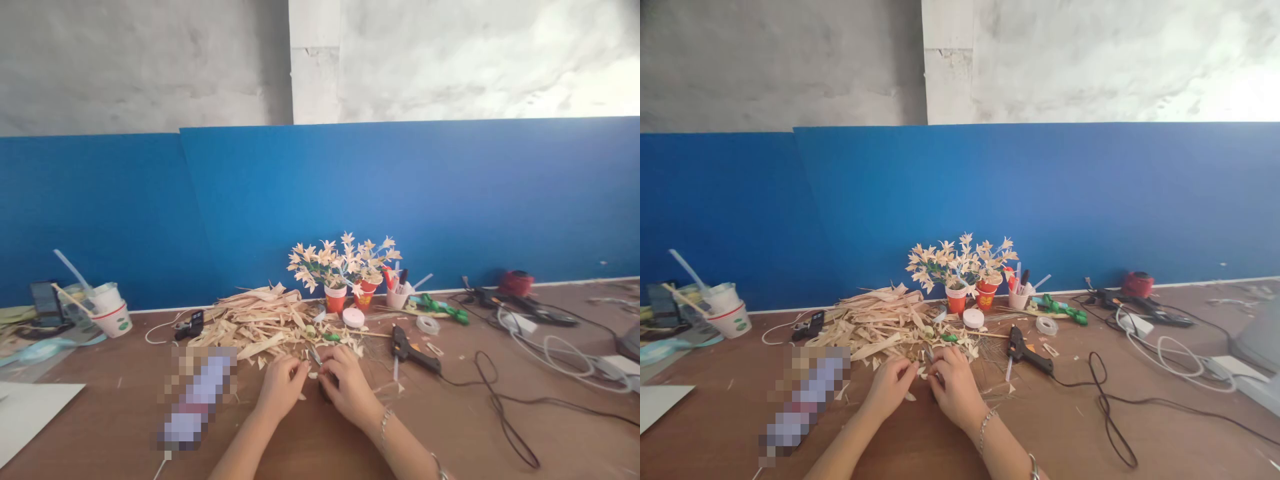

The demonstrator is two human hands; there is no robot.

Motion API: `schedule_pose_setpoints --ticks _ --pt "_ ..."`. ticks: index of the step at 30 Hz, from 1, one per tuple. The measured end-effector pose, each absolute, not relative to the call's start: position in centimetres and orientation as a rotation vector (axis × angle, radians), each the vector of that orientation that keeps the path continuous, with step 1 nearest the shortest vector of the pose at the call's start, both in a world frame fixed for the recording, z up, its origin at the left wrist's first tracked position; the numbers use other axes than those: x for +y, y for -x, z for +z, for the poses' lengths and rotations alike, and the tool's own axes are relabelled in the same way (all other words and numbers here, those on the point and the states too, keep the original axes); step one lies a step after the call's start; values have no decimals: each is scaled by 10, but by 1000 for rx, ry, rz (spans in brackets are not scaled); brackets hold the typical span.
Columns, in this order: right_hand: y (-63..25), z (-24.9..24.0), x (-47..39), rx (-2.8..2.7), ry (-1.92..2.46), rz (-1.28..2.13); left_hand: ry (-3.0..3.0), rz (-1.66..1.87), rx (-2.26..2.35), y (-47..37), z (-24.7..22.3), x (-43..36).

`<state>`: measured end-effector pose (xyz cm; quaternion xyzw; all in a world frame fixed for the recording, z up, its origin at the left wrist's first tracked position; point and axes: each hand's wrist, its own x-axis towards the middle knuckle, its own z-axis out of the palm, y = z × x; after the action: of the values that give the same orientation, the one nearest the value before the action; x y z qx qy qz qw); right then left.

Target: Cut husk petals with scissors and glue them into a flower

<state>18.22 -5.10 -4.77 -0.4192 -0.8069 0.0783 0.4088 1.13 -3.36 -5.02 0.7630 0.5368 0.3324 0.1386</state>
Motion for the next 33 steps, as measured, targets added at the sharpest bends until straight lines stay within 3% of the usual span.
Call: schedule_pose_setpoints --ticks 6,14,19,33 --pt "-181 -47 -51 -2029 1004 169 -2065 995 1371 -14 -57 -31" --pt "-180 -53 -47 -1805 1093 556 -2131 1042 1291 -13 -52 -34" --pt "-179 -54 -47 -1818 1090 629 -2184 1027 1277 -14 -49 -39" --pt "-171 -53 -50 -1872 1084 310 -2282 923 1586 -28 -44 -48"
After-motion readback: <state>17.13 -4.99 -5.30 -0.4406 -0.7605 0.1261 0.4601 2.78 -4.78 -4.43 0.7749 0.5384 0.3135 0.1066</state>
